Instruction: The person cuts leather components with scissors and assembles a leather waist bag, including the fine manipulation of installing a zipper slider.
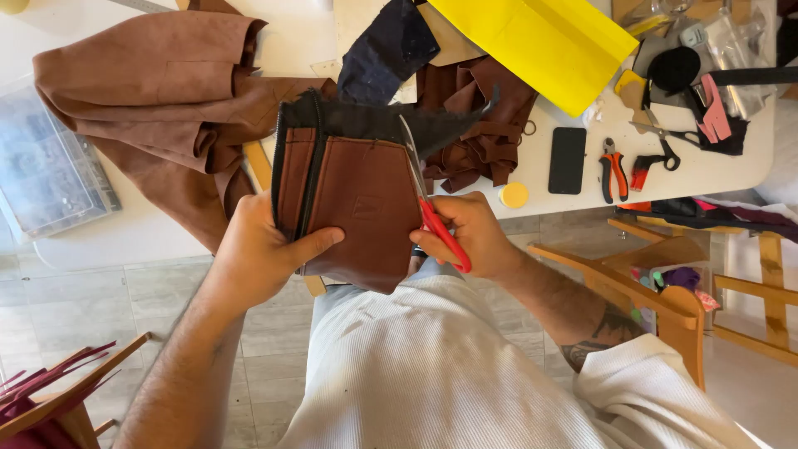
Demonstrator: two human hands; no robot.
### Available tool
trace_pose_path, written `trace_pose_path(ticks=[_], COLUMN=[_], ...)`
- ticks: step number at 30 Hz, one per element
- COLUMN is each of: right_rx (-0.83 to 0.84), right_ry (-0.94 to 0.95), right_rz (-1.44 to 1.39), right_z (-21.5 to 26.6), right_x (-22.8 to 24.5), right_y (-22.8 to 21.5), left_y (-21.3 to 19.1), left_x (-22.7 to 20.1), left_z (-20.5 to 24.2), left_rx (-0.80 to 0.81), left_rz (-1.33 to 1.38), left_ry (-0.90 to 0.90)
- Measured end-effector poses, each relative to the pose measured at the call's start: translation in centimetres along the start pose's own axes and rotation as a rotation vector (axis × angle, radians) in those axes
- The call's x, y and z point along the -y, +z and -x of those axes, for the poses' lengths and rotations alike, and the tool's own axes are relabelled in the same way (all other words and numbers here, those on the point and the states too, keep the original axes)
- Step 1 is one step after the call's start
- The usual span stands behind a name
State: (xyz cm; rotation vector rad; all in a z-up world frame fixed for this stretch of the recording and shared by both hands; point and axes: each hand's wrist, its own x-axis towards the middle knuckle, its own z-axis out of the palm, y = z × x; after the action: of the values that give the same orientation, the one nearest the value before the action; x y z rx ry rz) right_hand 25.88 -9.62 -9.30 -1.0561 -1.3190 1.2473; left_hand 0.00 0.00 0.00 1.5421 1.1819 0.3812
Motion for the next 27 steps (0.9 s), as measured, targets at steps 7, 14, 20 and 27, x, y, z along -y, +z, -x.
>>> trace_pose_path(ticks=[7, 14, 20, 27], right_rx=[0.026, 0.021, 0.169, 0.398], right_ry=[-0.051, -0.030, 0.017, 0.099], right_rz=[0.020, 0.011, -0.011, 0.067], right_z=[-0.7, 0.0, -0.5, -0.7], right_x=[0.3, 0.3, 2.3, 3.2], right_y=[-0.2, 0.7, -0.6, -2.6], left_y=[0.3, 0.8, -0.3, -1.3], left_x=[2.5, 0.0, 1.0, -0.1], left_z=[0.1, -0.6, -1.3, -0.9], left_rx=[0.056, 0.008, -0.026, 0.179], left_rz=[-0.038, 0.049, -0.020, -0.139], left_ry=[-0.037, 0.150, 0.201, 0.091])
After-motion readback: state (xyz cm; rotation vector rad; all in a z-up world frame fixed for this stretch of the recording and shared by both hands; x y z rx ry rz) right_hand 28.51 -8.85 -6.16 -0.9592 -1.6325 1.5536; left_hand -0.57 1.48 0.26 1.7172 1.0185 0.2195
